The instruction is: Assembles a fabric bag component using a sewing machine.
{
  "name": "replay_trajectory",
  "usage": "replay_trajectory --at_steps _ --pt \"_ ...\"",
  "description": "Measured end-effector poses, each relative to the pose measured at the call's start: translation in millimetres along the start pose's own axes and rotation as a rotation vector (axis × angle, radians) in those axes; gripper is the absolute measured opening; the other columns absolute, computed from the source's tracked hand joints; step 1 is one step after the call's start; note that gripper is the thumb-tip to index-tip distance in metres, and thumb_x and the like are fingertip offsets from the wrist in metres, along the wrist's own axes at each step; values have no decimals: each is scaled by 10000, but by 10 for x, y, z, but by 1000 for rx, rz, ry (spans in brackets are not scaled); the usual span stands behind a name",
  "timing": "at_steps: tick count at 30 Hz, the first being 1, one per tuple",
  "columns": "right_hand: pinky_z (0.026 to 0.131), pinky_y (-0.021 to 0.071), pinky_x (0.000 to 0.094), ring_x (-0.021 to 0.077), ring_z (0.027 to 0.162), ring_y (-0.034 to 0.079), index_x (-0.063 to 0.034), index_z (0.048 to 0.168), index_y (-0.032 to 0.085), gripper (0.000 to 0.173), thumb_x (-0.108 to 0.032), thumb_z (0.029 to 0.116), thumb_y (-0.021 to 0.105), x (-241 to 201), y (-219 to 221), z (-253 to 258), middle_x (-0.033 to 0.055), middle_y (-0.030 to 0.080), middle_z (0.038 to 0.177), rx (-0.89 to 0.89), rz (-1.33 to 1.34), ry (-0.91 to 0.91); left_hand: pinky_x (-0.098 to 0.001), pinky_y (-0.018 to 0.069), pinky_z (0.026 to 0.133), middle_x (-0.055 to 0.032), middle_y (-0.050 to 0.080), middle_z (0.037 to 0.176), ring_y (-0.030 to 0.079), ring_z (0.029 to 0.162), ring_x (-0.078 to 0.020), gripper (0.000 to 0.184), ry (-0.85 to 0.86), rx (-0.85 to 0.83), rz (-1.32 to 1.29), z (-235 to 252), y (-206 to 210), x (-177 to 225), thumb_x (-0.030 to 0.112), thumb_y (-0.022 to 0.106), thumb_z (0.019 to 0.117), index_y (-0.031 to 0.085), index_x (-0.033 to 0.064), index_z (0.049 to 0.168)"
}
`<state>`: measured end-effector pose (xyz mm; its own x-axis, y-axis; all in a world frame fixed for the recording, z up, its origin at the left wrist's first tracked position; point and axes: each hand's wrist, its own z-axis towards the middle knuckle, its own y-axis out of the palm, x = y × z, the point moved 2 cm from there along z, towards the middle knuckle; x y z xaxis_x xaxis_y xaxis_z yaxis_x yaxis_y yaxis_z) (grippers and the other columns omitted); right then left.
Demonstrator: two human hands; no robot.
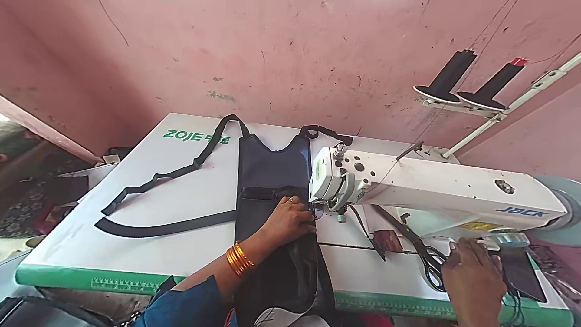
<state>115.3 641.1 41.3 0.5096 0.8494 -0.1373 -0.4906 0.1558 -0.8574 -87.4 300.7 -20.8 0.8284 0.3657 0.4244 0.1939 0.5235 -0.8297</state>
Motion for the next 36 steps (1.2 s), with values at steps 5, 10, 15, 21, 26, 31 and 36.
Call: replay_trajectory --at_steps 5,10,15,21,26,31,36 --pt "1147 293 701 561 1321 514 165 1237 640 306 10 1030 477 84 236 -114 385 574 1350 -200 61 20 -486 456 905 -68 708 843 654 923 -274 349 -7 13 -19 -6 -9 23 456 663 955 793 139 1022" --pt "1129 316 706 559 1303 532 155 1180 676 276 19 1019 497 109 151 -135 375 600 1322 -193 105 24 -466 461 870 -49 679 789 644 869 -258 352 2 24 -7 -241 2 203 470 665 943 797 154 1023" --pt "1155 296 684 561 1337 497 173 1257 621 331 -7 1031 460 68 -83 -36 384 556 1375 -41 76 -15 -455 465 875 -39 667 767 641 849 -242 357 28 36 7 -310 13 220 485 663 943 798 169 1040" --pt "878 590 530 403 983 735 88 1014 753 250 -72 933 579 -734 -161 -253 253 742 1039 106 422 -290 -471 454 875 -64 673 777 639 859 -268 397 34 -18 -7 -125 -23 62 508 661 941 792 151 1055" --pt "815 560 453 309 933 649 -2 862 772 269 -269 881 755 -1914 272 -773 146 667 920 -406 646 -327 -454 448 881 -47 658 759 634 851 -245 337 152 31 -33 -162 -17 23 454 646 965 803 158 1006" --pt "673 537 271 123 699 626 -2 875 634 99 7 974 621 -2116 317 -881 64 644 766 -728 1307 571 -360 437 1092 -45 723 776 696 845 -147 455 351 91 -387 -396 -245 93 413 509 1070 775 85 900" --pt "789 555 258 100 835 668 -2 1090 682 145 -68 1036 564 -2123 118 -1118 62 701 913 -703 1332 649 -451 552 828 -102 764 908 720 828 -216 289 -133 -506 -290 -67 -713 244 284 588 1050 763 70 1133"
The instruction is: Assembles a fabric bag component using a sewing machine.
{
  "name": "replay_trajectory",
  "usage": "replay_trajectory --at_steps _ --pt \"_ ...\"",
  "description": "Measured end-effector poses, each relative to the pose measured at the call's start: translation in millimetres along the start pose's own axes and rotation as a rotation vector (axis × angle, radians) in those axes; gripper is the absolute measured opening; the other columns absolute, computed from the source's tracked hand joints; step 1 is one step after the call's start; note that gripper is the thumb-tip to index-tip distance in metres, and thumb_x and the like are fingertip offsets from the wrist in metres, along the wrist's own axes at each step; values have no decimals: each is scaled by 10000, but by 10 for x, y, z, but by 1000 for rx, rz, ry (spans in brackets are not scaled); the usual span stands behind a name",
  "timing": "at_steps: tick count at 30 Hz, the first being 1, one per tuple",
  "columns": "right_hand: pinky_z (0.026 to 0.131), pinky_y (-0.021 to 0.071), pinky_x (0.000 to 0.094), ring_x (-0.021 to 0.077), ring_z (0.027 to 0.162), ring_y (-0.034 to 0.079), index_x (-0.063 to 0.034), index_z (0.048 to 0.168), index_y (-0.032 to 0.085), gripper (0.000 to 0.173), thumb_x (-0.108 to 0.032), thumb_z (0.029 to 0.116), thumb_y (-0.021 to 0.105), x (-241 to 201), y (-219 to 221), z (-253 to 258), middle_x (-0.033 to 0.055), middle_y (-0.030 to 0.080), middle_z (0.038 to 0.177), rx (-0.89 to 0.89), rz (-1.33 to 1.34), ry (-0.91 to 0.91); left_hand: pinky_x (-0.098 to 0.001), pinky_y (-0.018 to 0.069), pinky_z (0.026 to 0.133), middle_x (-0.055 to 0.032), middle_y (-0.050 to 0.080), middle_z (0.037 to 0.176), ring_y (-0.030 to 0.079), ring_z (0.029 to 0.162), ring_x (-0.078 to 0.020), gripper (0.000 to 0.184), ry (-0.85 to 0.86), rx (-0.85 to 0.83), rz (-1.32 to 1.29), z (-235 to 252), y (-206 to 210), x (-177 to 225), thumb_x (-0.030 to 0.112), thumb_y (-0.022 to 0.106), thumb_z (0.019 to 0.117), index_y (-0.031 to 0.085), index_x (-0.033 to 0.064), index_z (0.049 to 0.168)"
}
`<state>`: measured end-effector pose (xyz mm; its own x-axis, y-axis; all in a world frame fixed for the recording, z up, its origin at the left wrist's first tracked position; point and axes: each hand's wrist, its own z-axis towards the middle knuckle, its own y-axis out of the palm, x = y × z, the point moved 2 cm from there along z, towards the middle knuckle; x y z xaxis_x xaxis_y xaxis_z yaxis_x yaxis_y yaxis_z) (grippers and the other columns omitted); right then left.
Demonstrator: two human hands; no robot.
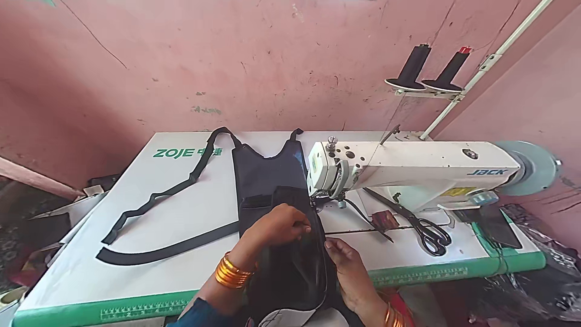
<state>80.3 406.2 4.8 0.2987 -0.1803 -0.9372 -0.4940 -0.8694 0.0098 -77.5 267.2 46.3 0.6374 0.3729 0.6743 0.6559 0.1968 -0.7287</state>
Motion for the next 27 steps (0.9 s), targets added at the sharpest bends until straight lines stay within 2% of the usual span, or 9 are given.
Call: replay_trajectory --at_steps 3,5,7,10,12,16,21,24,27 --pt "856 584 283 136 904 740 32 1325 643 339 -37 1001 571 116 36 -82 115 768 1036 33 -423 -373 -543 461 1050 -195 663 1257 613 1209 -358 304 -99 3 190 151 216 129 241 651 998 740 36 1204" --pt "854 607 380 271 926 774 119 1295 639 379 27 940 542 184 47 -152 208 763 1069 70 -734 -673 -520 456 1049 -166 702 1237 634 1206 -343 232 0 282 231 61 540 31 176 653 964 773 25 1093" --pt "739 626 419 322 791 771 139 1220 674 381 47 873 546 229 81 -171 220 764 939 91 -910 -821 -485 516 985 -95 756 1146 691 1124 -288 209 88 546 226 -26 704 -112 170 656 935 803 79 1051" --pt "624 608 414 304 677 736 102 1083 718 286 25 859 558 226 91 -184 180 723 783 72 -1015 -827 -515 490 953 -50 705 1288 648 1178 -276 299 154 556 245 -3 762 -155 359 650 976 782 164 1161" --pt "604 594 417 286 662 726 64 982 717 205 12 870 553 190 103 -160 159 702 742 64 -1014 -797 -518 452 995 -1 708 1323 633 1240 -242 306 198 525 268 58 731 -174 429 651 964 806 190 1076" --pt "651 603 430 295 705 735 70 984 726 201 20 887 558 142 119 -93 170 721 784 62 -954 -764 -527 413 1060 12 742 1257 644 1241 -222 268 189 508 227 141 668 -226 394 677 947 822 187 1035" --pt "666 596 419 278 706 726 52 957 725 174 18 900 565 10 166 224 157 712 769 61 -908 -752 -533 412 1083 -66 736 1156 635 1207 -265 253 159 517 205 345 463 -397 398 713 927 825 187 1010" --pt "686 593 442 294 727 730 57 976 727 184 12 917 559 -103 188 444 169 720 786 32 -902 -714 -523 379 1112 -106 724 1135 621 1218 -280 334 65 500 158 487 304 -471 422 740 901 777 91 937" --pt "691 586 451 298 732 727 56 966 723 180 5 932 554 -180 218 616 171 716 783 -4 -896 -694 -535 338 1145 -119 701 1227 579 1288 -290 404 10 460 100 575 161 -552 440 768 874 759 48 969"
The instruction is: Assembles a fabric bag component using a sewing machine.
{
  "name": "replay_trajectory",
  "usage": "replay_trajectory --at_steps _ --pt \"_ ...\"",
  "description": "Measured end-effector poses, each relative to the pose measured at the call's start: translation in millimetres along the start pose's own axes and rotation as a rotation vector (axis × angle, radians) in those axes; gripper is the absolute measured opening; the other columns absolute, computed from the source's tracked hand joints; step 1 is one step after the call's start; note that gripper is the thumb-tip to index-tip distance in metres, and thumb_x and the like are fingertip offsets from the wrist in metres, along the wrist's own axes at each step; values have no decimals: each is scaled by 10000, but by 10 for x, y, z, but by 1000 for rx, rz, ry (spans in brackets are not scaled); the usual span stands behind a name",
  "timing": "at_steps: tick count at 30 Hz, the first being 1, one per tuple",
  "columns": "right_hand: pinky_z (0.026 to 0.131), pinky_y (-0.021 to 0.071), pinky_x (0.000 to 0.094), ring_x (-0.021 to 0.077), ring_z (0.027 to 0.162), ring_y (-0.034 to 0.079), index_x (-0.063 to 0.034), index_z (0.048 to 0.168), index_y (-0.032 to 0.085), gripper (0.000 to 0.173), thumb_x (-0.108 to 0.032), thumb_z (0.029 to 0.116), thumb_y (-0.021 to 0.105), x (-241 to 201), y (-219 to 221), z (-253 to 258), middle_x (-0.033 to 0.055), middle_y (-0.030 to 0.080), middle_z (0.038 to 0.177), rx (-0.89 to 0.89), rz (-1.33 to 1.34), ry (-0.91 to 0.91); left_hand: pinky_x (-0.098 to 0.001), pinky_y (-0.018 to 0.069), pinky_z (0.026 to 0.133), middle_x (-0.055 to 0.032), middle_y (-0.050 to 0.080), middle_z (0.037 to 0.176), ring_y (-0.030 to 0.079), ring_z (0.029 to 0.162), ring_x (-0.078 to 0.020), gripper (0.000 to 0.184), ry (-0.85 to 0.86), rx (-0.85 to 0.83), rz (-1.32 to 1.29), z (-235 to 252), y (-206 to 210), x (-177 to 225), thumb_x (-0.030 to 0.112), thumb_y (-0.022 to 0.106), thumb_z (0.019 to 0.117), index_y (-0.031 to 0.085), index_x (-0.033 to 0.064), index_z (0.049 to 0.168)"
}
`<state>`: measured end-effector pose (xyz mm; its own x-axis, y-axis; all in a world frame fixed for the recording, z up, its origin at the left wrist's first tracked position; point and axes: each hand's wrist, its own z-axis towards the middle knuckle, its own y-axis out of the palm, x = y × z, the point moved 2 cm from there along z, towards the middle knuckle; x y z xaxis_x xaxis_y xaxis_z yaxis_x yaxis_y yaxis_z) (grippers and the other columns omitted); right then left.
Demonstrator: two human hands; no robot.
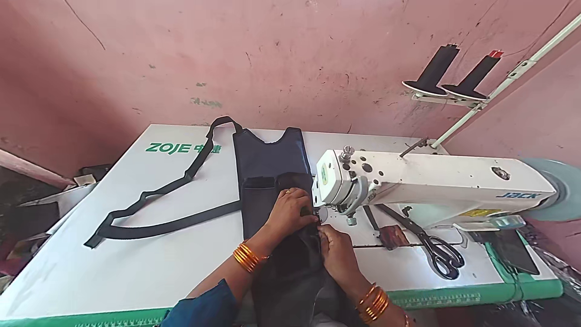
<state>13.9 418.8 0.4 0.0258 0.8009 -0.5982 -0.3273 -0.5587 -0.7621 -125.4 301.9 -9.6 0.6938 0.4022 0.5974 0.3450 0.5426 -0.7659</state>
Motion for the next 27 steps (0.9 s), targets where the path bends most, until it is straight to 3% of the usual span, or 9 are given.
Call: replay_trajectory --at_steps 3,7,10,12,15,19,21,23,27 --pt "711 575 470 314 751 722 55 976 727 189 -4 946 550 5 -26 145 179 714 786 -56 -13 28 -555 295 1172 -117 694 1259 555 1321 -295 305 65 -6 -70 76 -52 -104 320 759 858 767 49 998" --pt "741 552 517 346 800 715 45 975 706 150 -29 942 580 -47 -88 270 192 707 816 -188 -62 112 -538 445 1066 -148 754 925 703 1027 -330 185 229 -91 -134 -84 -132 118 72 599 897 775 15 913" --pt "773 542 384 201 812 678 24 998 698 118 -18 911 630 75 -101 258 113 699 846 -165 263 257 -536 506 924 -149 732 878 707 896 -319 397 155 -241 -54 -250 -249 464 377 571 1004 735 23 1078" --pt "735 569 273 121 786 681 44 1106 665 158 40 967 591 139 -85 112 88 711 876 -85 784 515 -522 515 783 -122 678 790 650 747 -291 563 8 -320 -44 -307 -367 518 570 627 953 702 53 1166" --pt "711 604 301 152 770 704 50 1151 655 210 92 965 567 50 -128 -310 116 723 907 -33 1054 729 -565 503 829 -184 701 974 659 875 -341 527 -161 -441 -100 -379 -440 430 366 702 909 631 83 1348" --pt "720 612 300 150 778 715 59 1077 703 176 56 986 552 -74 -184 -619 116 741 905 -9 1069 736 -488 421 1056 -155 616 1268 548 1226 -299 346 -48 -245 -240 -461 -238 323 219 667 847 734 38 1134" --pt "766 585 297 127 841 698 6 1068 717 217 -139 1051 556 -138 -222 -610 77 733 929 -49 977 689 -502 393 1089 -149 711 1147 617 1177 -288 229 88 -140 -297 -530 -122 273 163 632 851 725 2 986" --pt "766 600 308 141 849 713 14 1154 678 210 -136 1029 601 -192 -230 -618 92 736 945 -119 913 651 -500 416 1046 -118 730 963 657 1051 -272 171 182 -52 -277 -614 -33 302 151 622 845 721 16 878" --pt "823 584 271 118 888 714 41 1268 623 304 65 968 584 -196 -148 -793 114 738 1026 -111 763 601 -562 392 1012 -120 706 919 632 1022 -316 250 247 -61 -94 -674 2 433 143 619 884 813 110 1038"
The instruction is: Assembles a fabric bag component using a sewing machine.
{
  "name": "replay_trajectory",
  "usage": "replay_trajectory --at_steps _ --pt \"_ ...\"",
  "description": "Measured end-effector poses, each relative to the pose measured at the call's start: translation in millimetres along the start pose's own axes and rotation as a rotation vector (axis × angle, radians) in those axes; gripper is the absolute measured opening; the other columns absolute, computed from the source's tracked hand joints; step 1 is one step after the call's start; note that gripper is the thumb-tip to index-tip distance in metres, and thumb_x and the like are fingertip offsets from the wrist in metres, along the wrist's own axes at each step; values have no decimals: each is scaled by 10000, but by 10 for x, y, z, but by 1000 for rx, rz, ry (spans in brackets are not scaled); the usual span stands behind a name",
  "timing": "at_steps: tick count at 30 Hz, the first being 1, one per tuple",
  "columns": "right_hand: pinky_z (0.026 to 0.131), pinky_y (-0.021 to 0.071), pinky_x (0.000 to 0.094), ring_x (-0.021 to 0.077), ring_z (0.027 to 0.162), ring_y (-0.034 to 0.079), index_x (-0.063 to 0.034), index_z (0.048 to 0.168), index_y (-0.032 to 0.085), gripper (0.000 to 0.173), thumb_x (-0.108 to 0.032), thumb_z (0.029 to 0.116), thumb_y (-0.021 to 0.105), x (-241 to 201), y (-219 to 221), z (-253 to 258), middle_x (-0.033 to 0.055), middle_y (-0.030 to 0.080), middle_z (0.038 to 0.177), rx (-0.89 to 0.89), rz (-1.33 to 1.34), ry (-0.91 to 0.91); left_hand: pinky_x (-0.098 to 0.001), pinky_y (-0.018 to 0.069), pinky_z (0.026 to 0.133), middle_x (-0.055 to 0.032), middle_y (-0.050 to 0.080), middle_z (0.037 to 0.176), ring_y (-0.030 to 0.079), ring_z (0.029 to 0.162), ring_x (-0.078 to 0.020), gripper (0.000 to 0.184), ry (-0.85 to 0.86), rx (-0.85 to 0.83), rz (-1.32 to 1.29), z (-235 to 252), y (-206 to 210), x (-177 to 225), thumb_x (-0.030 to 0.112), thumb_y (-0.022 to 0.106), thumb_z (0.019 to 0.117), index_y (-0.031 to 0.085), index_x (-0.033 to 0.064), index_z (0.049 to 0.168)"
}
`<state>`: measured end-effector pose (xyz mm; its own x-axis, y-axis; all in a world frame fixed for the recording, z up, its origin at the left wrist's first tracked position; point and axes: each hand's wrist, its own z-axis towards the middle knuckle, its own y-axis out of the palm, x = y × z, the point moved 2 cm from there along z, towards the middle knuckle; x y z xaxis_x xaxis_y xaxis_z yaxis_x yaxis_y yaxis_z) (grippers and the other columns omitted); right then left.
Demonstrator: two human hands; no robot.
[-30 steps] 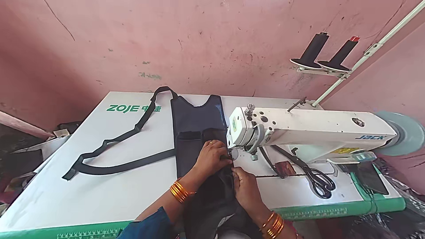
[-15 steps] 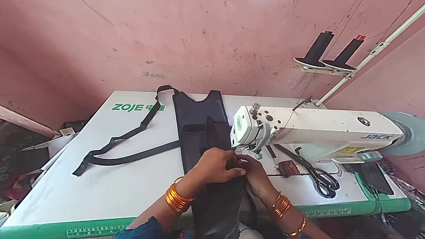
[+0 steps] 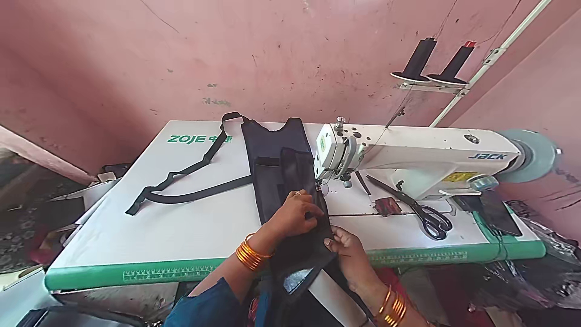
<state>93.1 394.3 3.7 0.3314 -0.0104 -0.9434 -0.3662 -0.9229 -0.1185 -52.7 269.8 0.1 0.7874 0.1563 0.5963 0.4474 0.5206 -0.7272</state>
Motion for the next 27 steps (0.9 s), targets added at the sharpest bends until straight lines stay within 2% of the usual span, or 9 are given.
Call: replay_trajectory --at_steps 4,6,8,11,13,15,17,22,27 --pt "944 566 303 170 1038 740 82 1370 594 396 -25 991 553 180 -32 -135 178 746 1164 99 -418 -425 -559 386 1051 -163 678 927 625 1043 -361 237 48 -63 177 19 117 173 75 559 922 793 37 942" --pt "818 606 343 235 873 768 119 1267 657 371 -27 949 533 208 -9 -160 196 769 988 174 -628 -683 -540 412 1082 -165 691 939 649 1049 -364 215 106 -39 230 -14 193 214 45 557 906 763 -4 870" --pt "706 615 352 244 720 742 121 1190 695 359 -19 901 532 214 20 -183 169 750 847 217 -767 -793 -510 419 1116 -148 697 920 671 1040 -345 210 136 5 247 -64 237 224 53 555 893 747 -8 833" --pt "616 600 376 273 646 709 106 1133 708 306 13 865 592 185 47 -217 174 700 780 170 -923 -762 -443 434 1114 -115 667 807 681 938 -291 292 103 153 177 -102 291 159 191 574 938 694 18 736" --pt "613 599 402 300 657 713 96 1109 711 289 37 840 624 185 46 -224 182 691 769 117 -987 -712 -412 483 1014 -107 661 807 667 900 -271 338 37 225 165 -81 325 127 326 663 967 708 33 804" --pt "634 595 417 304 678 712 84 1079 710 253 40 848 618 173 19 -219 181 686 770 62 -975 -652 -463 470 1059 -112 711 1042 664 1076 -293 297 -3 159 228 -50 332 133 345 685 953 774 82 1059" --pt "658 597 419 291 694 715 74 1055 719 226 36 868 598 170 0 -216 173 694 770 41 -903 -624 -488 418 1131 -83 715 1253 621 1251 -293 288 16 103 276 -61 348 107 354 640 985 783 119 1071" --pt "647 573 345 211 674 693 50 1003 738 222 -2 923 537 109 39 -105 132 695 747 49 -718 -581 -474 426 1117 -7 773 1077 670 1171 -242 277 78 151 324 -48 302 -20 372 630 988 787 147 952" --pt "622 552 319 176 644 669 29 981 747 224 -10 915 537 -26 24 180 107 686 726 35 -684 -548 -530 391 1150 -43 745 1117 654 1197 -261 281 29 149 302 129 225 -179 383 634 990 781 146 952"
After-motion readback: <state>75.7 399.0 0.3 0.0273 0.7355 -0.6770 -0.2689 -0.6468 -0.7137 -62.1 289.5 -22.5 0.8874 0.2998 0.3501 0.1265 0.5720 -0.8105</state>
